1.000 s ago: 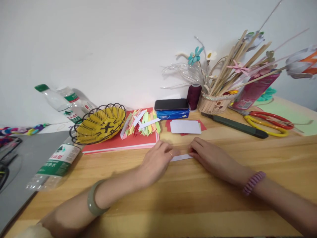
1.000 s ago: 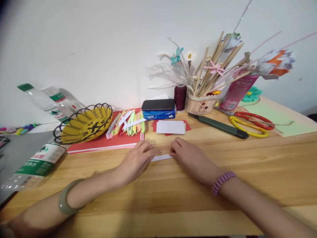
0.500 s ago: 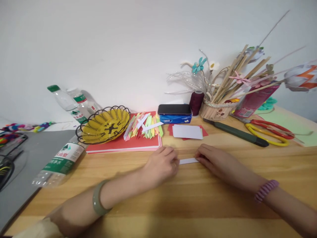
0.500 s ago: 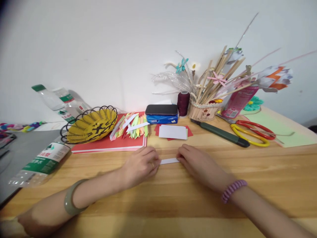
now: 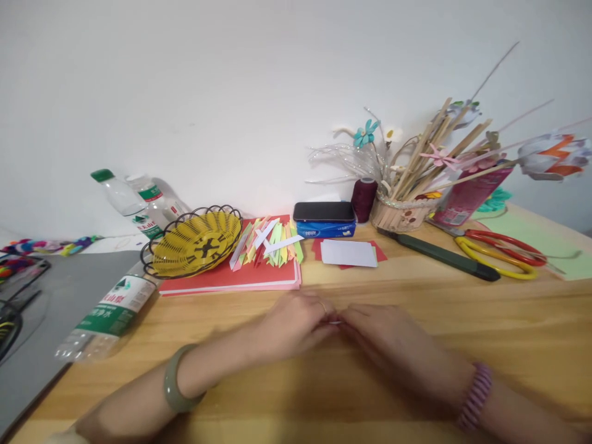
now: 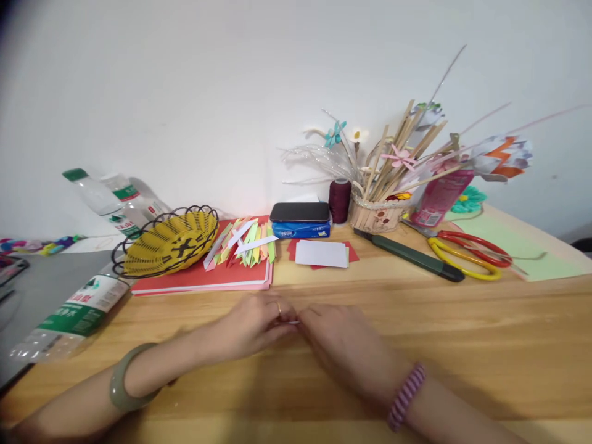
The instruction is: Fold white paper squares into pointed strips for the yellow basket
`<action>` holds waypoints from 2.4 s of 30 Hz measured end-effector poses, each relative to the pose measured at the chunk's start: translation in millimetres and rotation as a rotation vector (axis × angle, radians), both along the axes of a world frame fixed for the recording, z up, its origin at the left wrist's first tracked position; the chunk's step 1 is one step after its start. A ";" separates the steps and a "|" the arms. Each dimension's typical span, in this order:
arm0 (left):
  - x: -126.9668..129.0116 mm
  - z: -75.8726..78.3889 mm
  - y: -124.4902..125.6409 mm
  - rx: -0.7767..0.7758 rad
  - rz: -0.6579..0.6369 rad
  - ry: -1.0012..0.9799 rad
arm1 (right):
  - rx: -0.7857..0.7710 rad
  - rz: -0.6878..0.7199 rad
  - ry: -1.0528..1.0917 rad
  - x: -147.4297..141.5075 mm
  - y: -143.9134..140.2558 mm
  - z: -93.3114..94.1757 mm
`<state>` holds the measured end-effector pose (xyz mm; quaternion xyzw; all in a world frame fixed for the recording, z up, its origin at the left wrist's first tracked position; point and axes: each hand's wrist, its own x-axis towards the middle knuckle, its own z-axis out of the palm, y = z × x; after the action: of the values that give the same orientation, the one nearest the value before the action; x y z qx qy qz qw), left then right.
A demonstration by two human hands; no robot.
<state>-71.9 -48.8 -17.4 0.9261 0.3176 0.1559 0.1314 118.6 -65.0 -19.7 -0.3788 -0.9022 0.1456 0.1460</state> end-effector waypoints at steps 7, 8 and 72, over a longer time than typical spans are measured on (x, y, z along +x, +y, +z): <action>-2.7 6.3 -1.4 0.096 -0.077 0.231 | -0.214 -0.024 -0.077 6.0 -1.4 13.1; -2.9 8.4 -2.0 0.094 -0.094 0.241 | -0.233 -0.012 -0.063 7.4 -0.9 15.9; -45.8 47.4 30.4 -0.036 0.649 -0.180 | -0.020 -0.512 0.357 73.3 37.0 14.4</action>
<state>-117.7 -18.4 30.0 0.7567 0.5857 0.2651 0.1186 192.0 -28.0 -5.3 -0.5635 -0.7362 0.1771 0.3303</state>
